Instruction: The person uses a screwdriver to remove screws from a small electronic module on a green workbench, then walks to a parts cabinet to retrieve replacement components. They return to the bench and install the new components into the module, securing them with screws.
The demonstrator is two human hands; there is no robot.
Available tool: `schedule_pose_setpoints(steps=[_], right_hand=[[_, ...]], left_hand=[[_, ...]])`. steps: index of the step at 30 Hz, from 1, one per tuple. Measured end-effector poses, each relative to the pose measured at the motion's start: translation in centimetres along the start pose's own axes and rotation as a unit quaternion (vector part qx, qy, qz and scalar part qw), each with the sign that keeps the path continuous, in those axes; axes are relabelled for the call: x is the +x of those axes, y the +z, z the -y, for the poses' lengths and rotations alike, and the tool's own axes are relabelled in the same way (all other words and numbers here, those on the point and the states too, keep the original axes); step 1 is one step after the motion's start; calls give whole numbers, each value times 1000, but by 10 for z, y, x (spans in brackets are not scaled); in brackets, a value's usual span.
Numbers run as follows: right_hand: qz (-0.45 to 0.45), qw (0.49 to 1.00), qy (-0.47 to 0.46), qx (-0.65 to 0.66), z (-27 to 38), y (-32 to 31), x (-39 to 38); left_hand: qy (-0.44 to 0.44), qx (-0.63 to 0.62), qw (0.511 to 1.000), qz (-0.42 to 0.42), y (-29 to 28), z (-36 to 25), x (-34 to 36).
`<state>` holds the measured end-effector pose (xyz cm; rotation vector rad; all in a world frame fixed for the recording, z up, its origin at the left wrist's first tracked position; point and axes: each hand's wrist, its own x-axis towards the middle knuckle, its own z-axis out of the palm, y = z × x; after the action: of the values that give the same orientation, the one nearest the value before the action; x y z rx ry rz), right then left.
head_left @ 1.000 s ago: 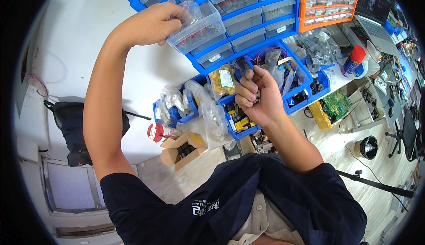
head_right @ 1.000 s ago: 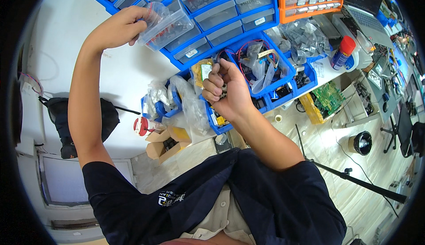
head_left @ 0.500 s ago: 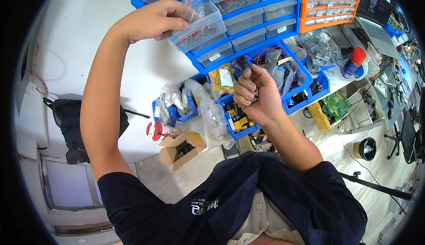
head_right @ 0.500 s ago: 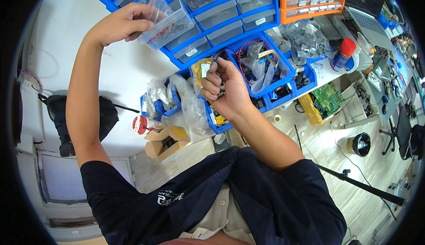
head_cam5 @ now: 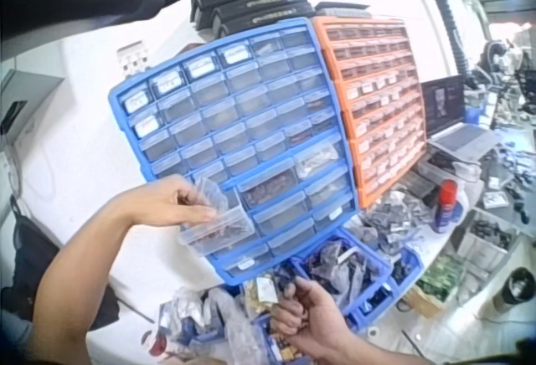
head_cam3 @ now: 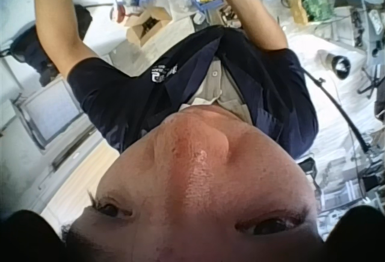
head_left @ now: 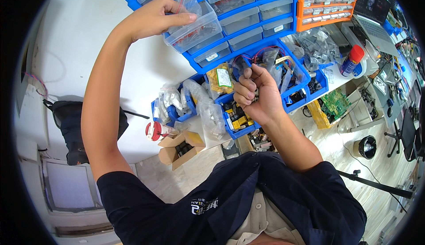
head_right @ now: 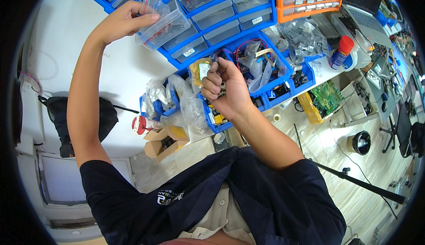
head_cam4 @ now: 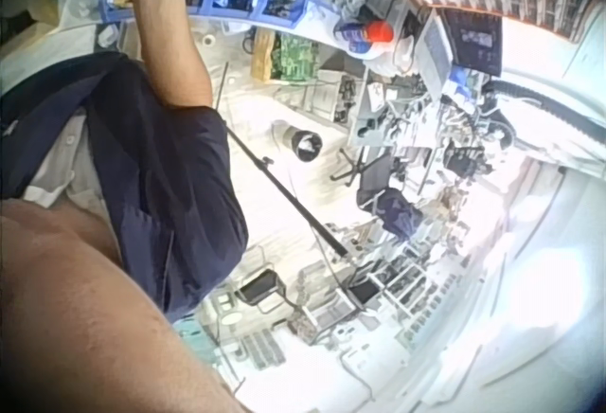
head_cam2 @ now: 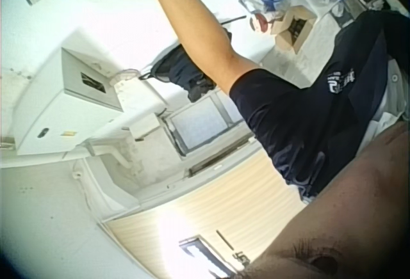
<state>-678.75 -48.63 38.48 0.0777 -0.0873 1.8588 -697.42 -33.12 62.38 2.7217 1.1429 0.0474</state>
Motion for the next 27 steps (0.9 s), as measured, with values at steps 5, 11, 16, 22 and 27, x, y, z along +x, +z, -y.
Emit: schedule_pose_setpoints(steps=[5, 11, 16, 22, 27], right_hand=[[7, 1000, 1, 0, 0, 0, -1], [-30, 999, 0, -12, -11, 7, 1], [25, 992, 23, -119, -19, 12, 0], [17, 982, -8, -189, -25, -10, -24], [-73, 992, -7, -107, -21, -37, -42]], left_hand=[[2, -12, 995, -101, -17, 0, -27], [24, -95, 961, -259, -23, -8, -80], [106, -340, 905, -232, 66, -39, -108], [-36, -508, 854, -106, 183, -64, -81], [-37, -547, 830, -105, 220, -71, -68]])
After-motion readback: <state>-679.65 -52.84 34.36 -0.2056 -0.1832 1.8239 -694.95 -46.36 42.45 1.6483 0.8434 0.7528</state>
